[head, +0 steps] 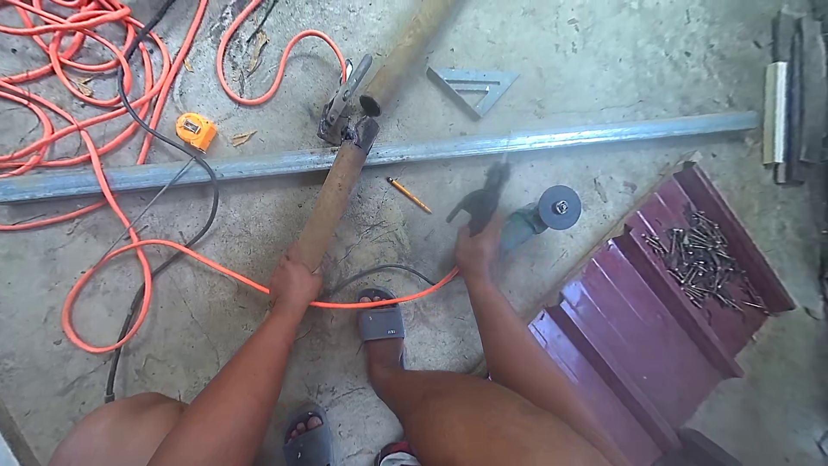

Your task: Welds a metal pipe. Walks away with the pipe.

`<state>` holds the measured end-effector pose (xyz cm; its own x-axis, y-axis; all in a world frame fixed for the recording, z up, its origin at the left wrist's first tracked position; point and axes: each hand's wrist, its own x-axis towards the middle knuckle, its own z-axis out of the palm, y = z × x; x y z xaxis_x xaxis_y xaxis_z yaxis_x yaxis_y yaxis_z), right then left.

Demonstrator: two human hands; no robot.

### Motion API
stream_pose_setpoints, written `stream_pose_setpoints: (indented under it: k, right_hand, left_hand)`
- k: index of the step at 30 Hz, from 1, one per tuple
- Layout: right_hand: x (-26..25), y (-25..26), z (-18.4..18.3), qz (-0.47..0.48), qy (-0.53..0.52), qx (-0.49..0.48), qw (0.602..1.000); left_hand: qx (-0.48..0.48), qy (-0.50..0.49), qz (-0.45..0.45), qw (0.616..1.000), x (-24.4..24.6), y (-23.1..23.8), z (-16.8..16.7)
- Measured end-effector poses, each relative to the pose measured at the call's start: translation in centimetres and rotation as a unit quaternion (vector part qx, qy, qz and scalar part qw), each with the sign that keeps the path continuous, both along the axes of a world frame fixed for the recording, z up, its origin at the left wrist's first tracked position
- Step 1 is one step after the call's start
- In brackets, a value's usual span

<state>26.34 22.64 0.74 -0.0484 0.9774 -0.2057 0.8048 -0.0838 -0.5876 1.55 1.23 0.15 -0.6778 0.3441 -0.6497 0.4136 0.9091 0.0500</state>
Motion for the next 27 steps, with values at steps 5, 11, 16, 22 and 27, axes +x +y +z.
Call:
stream_pose_setpoints:
  k: [5,11,16,22,27]
  right_hand:
    - [-3.3,0.6,-0.6,0.107,-0.157,-0.06,0.98]
    - [-5.0,1.2,1.1,0.157,-0.187,-0.095,0.965]
    - [-8.9,6.9,9.4,0.222,-0.164,-0.039,0.96]
    - [-26.0,17.1,12.3,0.337,-0.22,0.01,0.915]
    - [-36.9,21.3,7.1,0.331,-0.29,-0.09,0.893]
  left_hand:
    - [-0.004,0.007,-0.011,1.0,0.0,0.0,-0.2]
    - [-0.013,0.002,-0.009,1.0,0.0,0.2,0.0]
    - [-0.009,-0.01,-0.001,1.0,-0.1,0.4,0.0]
    - [-0.011,-0.036,-0.002,0.999,-0.5,0.4,0.1]
    - [-0.015,-0.029,-0.017,0.999,-0.6,0.3,-0.1]
